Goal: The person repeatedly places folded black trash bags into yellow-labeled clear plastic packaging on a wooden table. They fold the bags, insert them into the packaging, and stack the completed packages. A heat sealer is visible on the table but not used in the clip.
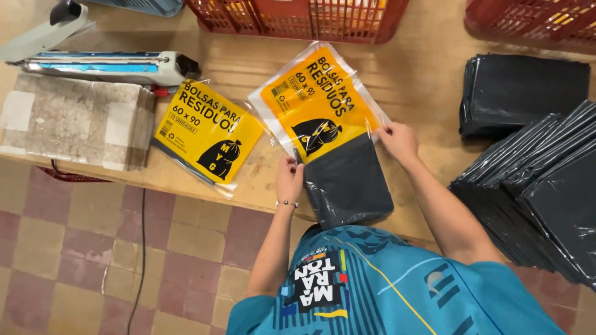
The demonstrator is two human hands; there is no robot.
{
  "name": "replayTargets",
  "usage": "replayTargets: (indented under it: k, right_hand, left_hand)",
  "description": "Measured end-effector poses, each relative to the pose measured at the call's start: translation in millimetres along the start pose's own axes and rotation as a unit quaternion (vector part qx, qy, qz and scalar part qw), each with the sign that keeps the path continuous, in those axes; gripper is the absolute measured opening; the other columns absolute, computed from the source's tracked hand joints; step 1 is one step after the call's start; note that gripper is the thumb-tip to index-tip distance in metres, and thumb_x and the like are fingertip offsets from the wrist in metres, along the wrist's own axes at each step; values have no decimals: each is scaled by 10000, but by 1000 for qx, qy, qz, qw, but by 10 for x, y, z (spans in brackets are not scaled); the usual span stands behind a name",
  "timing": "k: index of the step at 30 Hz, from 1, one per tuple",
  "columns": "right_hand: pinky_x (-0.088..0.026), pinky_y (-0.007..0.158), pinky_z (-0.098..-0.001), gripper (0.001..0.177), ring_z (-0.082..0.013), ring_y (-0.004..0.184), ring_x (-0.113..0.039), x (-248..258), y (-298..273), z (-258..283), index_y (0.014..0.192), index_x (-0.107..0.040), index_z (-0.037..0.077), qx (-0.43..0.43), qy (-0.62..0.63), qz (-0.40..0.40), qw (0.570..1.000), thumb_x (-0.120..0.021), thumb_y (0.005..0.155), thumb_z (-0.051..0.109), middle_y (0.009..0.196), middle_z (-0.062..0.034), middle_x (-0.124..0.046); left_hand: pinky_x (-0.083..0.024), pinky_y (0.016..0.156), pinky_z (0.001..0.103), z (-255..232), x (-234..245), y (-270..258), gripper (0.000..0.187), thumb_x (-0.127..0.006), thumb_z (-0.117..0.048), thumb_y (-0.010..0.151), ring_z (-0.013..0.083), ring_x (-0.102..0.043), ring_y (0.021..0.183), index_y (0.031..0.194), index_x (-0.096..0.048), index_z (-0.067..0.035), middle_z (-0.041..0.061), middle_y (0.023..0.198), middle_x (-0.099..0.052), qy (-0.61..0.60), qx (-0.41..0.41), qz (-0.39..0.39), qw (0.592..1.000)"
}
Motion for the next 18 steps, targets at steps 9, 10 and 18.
replayTargets:
  k: [9, 10, 18]
  right_hand:
    - [-554, 847, -421, 190, -310, 967, -703, -139, 78, -421, 1077, -696, 164, 50, 19, -93, 994, -765, 909, 219, 967, -71, -681]
    - [-554, 847, -421, 190, -310, 967, -703, -166, 104, -367, 1077, -696, 164, 51, 19, -98, 994, -765, 909, 219, 967, -71, -681]
    - [-563, 781, -462, 321, -372, 912, -719, -465, 244, -397, 925, -745, 143, 59, -19, 18, 998, -779, 888, 460, 857, -116, -729]
  left_hand:
    - [-572, 890, 477, 164, 46, -43, 317, -643, -269, 967, 319, -734, 968, 1250, -545, -166, 36, 958, -784, 45, -9, 14, 999]
    - [-572, 890, 477, 142, 38, -33, 317, -643, -269, 967, 319, -734, 968, 1250, -545, -166, 36, 958, -784, 43, -14, 13, 999]
    - [-574, 880, 502, 121, 112, -191, 329, -657, -282, 952, 353, -738, 955, 1233, -543, -155, 67, 901, -782, 53, -19, 12, 998]
Point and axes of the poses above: each hand's wrist, its own y-axis towards the middle knuckle, its own x-axis out of the back of the hand, z = x × y, the point moved 3 cm from there along y, towards the middle knuckle
